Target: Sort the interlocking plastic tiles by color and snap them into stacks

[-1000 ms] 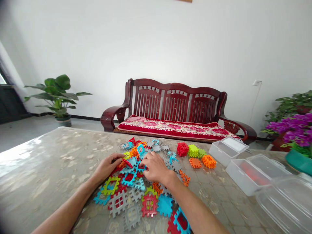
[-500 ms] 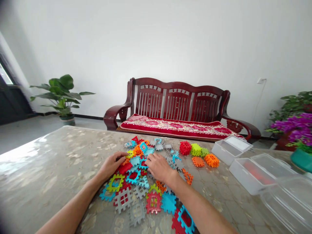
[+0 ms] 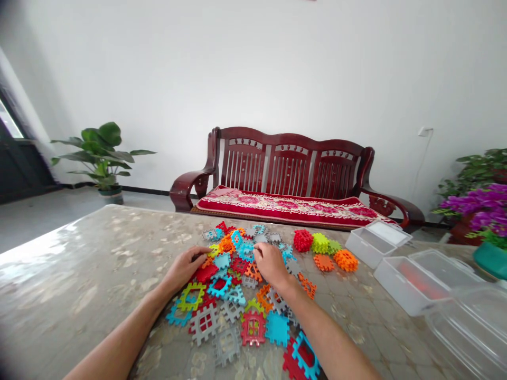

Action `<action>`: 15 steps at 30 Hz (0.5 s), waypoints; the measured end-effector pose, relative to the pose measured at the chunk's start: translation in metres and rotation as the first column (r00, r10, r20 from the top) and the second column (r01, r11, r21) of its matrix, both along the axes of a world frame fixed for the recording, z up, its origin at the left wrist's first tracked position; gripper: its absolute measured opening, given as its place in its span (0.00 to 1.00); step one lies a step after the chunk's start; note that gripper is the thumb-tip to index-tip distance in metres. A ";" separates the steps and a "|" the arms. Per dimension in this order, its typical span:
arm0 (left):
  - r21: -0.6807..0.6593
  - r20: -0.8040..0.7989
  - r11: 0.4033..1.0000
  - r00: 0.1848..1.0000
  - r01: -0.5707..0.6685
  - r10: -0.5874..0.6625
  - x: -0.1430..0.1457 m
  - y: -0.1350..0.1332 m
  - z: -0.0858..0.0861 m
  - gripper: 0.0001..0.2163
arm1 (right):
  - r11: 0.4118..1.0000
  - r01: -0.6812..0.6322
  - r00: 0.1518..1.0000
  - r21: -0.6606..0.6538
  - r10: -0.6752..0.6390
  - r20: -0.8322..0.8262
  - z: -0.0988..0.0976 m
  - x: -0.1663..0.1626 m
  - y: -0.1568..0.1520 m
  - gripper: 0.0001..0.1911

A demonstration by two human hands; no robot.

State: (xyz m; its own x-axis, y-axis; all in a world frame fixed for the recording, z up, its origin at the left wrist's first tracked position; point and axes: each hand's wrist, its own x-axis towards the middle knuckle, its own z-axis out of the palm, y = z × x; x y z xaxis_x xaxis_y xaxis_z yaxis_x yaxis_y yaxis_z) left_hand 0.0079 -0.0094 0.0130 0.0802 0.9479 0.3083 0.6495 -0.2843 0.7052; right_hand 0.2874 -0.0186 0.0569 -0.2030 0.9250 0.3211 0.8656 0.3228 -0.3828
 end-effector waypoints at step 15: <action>-0.001 0.018 1.000 1.000 0.001 -0.001 0.002 -0.001 0.001 0.15 | 0.941 -0.335 0.867 0.048 0.288 0.406 0.003 -0.014 -0.023 0.09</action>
State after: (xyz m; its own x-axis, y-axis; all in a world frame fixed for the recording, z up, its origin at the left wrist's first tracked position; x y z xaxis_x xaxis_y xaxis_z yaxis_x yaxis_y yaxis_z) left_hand 0.0095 -0.0103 0.0144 0.0754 0.9481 0.3088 0.6366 -0.2841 0.7169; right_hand 0.2731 -0.0419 0.0599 -0.6042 0.7550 0.2547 0.7835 0.6212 0.0171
